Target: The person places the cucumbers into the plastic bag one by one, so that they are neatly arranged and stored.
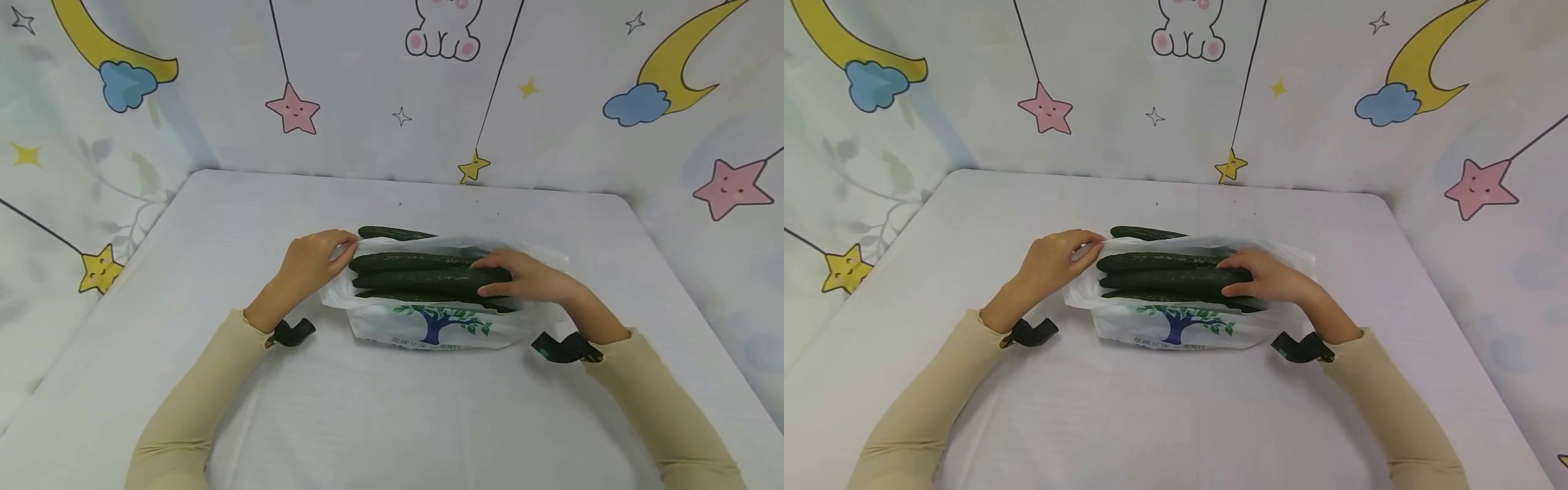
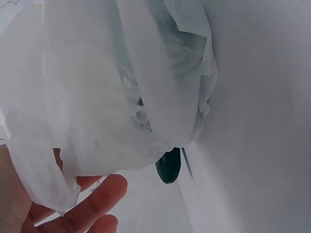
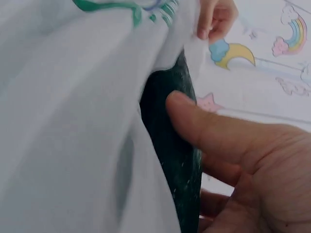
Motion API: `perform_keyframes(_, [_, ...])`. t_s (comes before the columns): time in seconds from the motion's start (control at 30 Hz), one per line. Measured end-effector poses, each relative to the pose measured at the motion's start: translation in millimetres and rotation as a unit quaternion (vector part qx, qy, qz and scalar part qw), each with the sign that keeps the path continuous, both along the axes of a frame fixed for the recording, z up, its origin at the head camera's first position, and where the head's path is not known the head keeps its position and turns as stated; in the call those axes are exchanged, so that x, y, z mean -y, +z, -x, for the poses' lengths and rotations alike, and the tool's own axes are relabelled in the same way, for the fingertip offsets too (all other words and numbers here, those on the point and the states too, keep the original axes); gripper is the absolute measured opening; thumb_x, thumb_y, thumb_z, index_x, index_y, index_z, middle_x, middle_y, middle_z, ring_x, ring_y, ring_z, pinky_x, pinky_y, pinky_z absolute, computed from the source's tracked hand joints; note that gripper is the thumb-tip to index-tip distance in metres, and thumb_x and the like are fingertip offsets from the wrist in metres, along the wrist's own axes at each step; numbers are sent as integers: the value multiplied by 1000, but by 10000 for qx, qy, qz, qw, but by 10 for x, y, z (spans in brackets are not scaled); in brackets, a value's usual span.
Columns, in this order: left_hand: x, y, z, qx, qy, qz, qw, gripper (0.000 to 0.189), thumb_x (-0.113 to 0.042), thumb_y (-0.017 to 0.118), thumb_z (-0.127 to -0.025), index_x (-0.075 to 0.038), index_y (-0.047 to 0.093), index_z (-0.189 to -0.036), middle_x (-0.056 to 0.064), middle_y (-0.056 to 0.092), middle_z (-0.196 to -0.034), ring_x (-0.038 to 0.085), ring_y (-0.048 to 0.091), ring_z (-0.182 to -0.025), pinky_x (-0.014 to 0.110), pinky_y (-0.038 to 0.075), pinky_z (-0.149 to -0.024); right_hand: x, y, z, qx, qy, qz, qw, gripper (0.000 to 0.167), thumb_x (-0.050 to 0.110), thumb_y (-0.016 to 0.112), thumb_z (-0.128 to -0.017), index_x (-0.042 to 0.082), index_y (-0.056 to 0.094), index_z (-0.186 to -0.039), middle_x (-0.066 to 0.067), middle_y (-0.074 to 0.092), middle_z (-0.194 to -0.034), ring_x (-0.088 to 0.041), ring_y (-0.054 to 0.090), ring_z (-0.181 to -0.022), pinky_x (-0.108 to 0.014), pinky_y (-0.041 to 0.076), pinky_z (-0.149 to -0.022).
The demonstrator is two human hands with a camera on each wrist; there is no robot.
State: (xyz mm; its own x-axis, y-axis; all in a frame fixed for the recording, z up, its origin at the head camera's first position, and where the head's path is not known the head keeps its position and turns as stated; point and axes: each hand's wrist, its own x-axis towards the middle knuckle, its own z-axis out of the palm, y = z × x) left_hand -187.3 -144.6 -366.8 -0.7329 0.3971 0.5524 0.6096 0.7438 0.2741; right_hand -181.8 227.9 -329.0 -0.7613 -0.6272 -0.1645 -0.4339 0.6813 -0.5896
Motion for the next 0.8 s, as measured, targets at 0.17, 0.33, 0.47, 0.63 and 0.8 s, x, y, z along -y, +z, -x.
perform_keyframes(0.17, [-6,8,-10,27,-20,28,10000,17,-15,67,-92,-5,75,-102,9,75,-99,25,71,-73,34,46,-44,33,-34,-36,-377,-6,34,9993,46,18,70,-91,-4,59,-129,-20,57,-124,-36,51,-115,-53,44,-92])
perform_keyframes(0.33, [-9,1,-12,49,-39,13,10000,17,-15,67,-92,-5,75,-103,9,75,-98,25,70,-72,34,45,-44,53,-32,-63,-375,-130,166,9991,43,17,73,-88,-1,62,-126,-18,59,-121,-35,54,-112,-52,45,-90])
perform_keyframes(0.47, [-11,-6,-15,82,-56,12,10000,17,-15,67,-92,-5,75,-103,10,75,-99,25,70,-71,33,43,-42,50,-40,-71,-342,-292,239,9987,45,17,77,-85,0,63,-124,-15,61,-117,-30,54,-105,-49,45,-89])
perform_keyframes(0.63, [-13,-3,-15,69,-54,18,10000,17,-14,66,-92,-5,75,-103,10,75,-99,25,70,-72,33,44,-43,24,-39,-62,-266,-318,404,9983,43,15,78,-83,0,64,-121,-14,62,-115,-24,53,-98,-45,45,-86])
perform_keyframes(0.8, [-13,4,-17,79,-44,14,10000,17,-15,66,-92,-5,75,-103,10,75,-100,25,71,-73,34,46,-44,-12,-34,-34,-150,-345,531,9979,43,12,78,-83,1,65,-121,-13,63,-117,-24,55,-99,-44,46,-88])
